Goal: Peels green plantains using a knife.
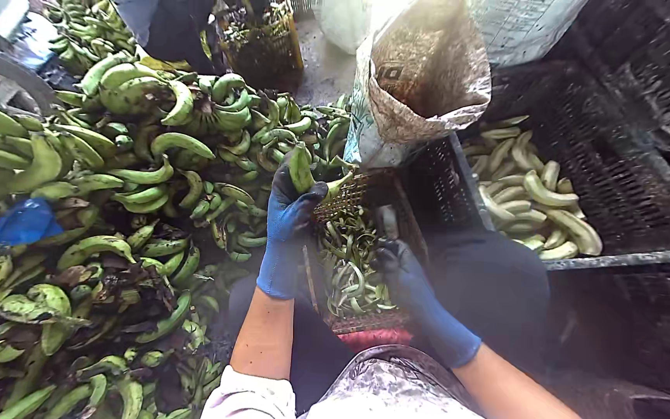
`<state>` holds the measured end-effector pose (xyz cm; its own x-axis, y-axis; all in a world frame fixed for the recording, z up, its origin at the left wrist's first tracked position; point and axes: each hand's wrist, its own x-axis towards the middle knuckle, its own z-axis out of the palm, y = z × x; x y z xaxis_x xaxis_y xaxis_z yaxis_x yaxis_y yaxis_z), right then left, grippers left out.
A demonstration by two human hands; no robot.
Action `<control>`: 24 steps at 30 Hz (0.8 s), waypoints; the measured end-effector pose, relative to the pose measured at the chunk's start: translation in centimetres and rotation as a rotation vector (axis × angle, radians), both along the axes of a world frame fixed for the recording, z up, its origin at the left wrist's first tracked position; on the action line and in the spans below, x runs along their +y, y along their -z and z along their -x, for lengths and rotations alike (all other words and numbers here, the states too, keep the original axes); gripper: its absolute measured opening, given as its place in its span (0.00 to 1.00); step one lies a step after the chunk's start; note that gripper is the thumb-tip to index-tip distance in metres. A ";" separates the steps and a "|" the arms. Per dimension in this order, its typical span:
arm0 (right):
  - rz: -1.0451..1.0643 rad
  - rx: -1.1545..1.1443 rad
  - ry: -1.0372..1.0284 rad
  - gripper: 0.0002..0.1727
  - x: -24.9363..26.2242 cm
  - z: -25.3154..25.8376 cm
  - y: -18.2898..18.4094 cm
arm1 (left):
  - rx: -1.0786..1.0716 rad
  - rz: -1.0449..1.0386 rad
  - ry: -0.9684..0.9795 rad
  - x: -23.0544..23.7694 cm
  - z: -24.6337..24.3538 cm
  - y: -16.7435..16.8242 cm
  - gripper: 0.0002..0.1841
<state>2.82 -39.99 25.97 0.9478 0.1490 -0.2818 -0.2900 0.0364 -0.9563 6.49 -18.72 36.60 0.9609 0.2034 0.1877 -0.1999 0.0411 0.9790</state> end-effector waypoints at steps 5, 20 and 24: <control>-0.179 -0.685 -0.034 0.20 1.2 0.4 -8.2 | -0.197 -0.062 0.124 -1.1 1.0 2.8 0.35; 0.067 -0.546 -0.172 0.23 1.7 -3.0 -8.1 | -0.050 0.331 0.020 -0.3 -2.4 -1.1 0.24; 0.216 -0.692 -0.204 0.24 3.0 -2.7 -7.1 | -0.156 0.174 -0.203 -0.7 -3.1 -1.0 0.22</control>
